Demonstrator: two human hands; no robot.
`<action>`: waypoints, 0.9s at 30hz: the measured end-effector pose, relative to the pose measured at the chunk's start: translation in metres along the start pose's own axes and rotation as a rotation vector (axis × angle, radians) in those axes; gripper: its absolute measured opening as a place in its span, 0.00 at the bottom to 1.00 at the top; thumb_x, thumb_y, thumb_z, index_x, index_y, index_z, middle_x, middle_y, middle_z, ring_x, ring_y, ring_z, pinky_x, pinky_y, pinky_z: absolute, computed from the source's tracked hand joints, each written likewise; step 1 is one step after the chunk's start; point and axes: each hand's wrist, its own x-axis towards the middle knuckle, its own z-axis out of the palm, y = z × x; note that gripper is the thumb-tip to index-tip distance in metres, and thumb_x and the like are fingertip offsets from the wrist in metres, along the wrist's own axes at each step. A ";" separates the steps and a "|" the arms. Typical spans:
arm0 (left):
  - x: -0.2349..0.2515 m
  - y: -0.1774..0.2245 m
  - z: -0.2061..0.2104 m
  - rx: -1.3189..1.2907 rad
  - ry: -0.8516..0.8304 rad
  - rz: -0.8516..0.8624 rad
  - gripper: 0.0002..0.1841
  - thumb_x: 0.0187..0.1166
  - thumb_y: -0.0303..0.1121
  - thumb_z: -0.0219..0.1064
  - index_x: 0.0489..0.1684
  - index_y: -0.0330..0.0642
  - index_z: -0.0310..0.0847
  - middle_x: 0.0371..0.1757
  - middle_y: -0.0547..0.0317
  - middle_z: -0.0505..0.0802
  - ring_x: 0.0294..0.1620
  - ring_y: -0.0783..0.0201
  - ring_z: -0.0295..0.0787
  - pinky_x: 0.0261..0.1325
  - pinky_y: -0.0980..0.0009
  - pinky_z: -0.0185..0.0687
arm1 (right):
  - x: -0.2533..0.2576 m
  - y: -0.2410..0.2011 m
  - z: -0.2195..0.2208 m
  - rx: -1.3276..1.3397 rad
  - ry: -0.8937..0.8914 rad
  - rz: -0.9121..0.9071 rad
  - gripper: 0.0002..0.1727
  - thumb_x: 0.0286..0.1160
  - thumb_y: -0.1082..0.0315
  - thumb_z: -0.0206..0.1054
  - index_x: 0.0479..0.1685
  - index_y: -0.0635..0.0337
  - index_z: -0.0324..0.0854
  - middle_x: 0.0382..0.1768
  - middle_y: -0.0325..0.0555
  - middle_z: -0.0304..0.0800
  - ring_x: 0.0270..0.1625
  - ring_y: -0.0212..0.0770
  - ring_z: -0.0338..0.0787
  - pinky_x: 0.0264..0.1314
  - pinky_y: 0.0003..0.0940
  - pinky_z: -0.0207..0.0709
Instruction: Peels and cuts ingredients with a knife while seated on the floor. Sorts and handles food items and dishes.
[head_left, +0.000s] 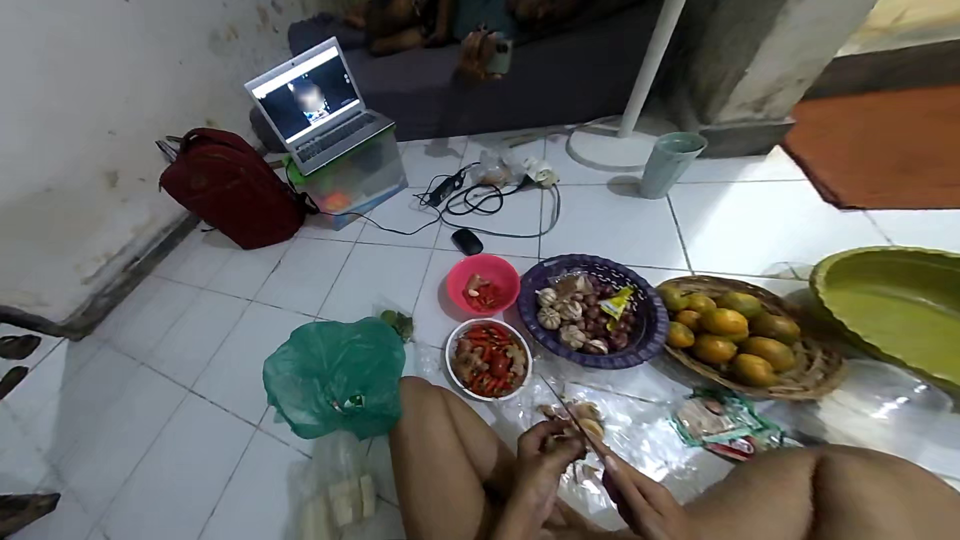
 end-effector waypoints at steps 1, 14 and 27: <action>0.000 0.002 0.001 0.001 -0.005 -0.008 0.14 0.77 0.20 0.65 0.59 0.27 0.79 0.44 0.59 0.91 0.44 0.70 0.90 0.57 0.69 0.86 | -0.001 -0.002 0.001 0.080 0.009 0.036 0.29 0.93 0.59 0.42 0.82 0.69 0.69 0.28 0.36 0.78 0.24 0.25 0.72 0.30 0.25 0.71; -0.007 0.012 0.009 0.019 0.088 -0.104 0.06 0.85 0.21 0.56 0.52 0.34 0.76 0.32 0.67 0.83 0.28 0.80 0.78 0.36 0.83 0.78 | -0.007 -0.005 -0.004 -0.048 0.153 0.047 0.27 0.91 0.56 0.52 0.83 0.58 0.73 0.47 0.48 0.92 0.32 0.33 0.80 0.41 0.35 0.76; -0.017 0.012 0.025 0.026 0.181 0.005 0.13 0.81 0.15 0.51 0.55 0.29 0.78 0.38 0.65 0.90 0.35 0.78 0.85 0.45 0.80 0.83 | -0.021 -0.031 0.017 -0.362 0.175 -0.112 0.32 0.91 0.53 0.46 0.88 0.61 0.66 0.46 0.61 0.91 0.36 0.58 0.91 0.38 0.57 0.82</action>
